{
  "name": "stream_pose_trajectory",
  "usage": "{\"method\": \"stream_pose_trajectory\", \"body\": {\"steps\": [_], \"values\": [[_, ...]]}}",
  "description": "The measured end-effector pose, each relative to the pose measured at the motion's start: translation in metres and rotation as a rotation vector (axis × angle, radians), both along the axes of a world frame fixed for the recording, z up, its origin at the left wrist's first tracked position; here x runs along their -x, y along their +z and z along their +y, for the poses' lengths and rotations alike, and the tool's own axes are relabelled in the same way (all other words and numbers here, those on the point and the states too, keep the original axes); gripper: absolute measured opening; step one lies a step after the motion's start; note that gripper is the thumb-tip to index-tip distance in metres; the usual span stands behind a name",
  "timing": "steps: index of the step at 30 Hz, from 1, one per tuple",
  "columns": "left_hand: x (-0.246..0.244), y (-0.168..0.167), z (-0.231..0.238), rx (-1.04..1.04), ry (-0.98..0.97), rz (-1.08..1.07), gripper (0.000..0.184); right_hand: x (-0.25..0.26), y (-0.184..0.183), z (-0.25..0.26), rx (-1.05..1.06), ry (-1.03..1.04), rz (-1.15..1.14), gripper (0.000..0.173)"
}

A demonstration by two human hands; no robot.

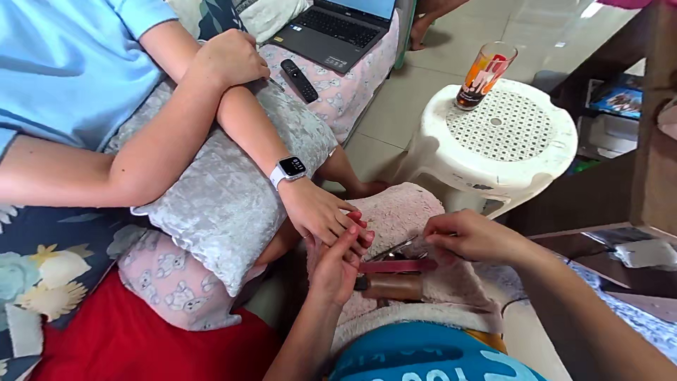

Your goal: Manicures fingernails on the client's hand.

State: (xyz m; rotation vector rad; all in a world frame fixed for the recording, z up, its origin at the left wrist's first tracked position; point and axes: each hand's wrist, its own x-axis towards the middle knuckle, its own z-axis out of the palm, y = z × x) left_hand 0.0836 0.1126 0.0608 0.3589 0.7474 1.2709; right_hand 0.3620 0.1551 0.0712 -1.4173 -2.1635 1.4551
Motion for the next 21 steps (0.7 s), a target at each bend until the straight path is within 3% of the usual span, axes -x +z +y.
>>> {"method": "stream_pose_trajectory", "body": {"steps": [3,6,8,10,12,15,16,21], "values": [[-0.001,0.003,0.001,0.042,-0.001,0.030,0.011,-0.014,-0.007,0.004,0.022,-0.089,-0.285,0.022],[0.003,0.004,0.001,0.066,-0.018,0.093,0.011,-0.019,0.004,0.004,0.097,-0.019,-0.447,0.020],[0.008,0.001,0.001,0.046,-0.041,0.130,0.011,-0.016,0.017,0.002,0.032,0.018,-0.465,0.019],[0.012,-0.001,0.001,0.034,-0.065,0.184,0.011,-0.001,0.033,-0.004,-0.117,0.046,-0.241,0.019],[0.013,0.000,0.001,0.026,-0.079,0.232,0.010,0.031,0.039,-0.010,-0.178,0.058,0.215,0.019],[0.011,0.003,-0.002,0.026,-0.048,0.241,0.008,0.097,0.039,-0.016,0.040,0.102,0.855,0.017],[0.009,0.004,-0.004,0.027,-0.018,0.217,0.010,0.116,0.038,-0.015,0.059,0.072,0.931,0.017],[0.003,0.004,-0.008,0.159,0.001,0.131,0.009,0.157,0.033,0.007,-0.254,-0.261,1.032,0.013]]}}
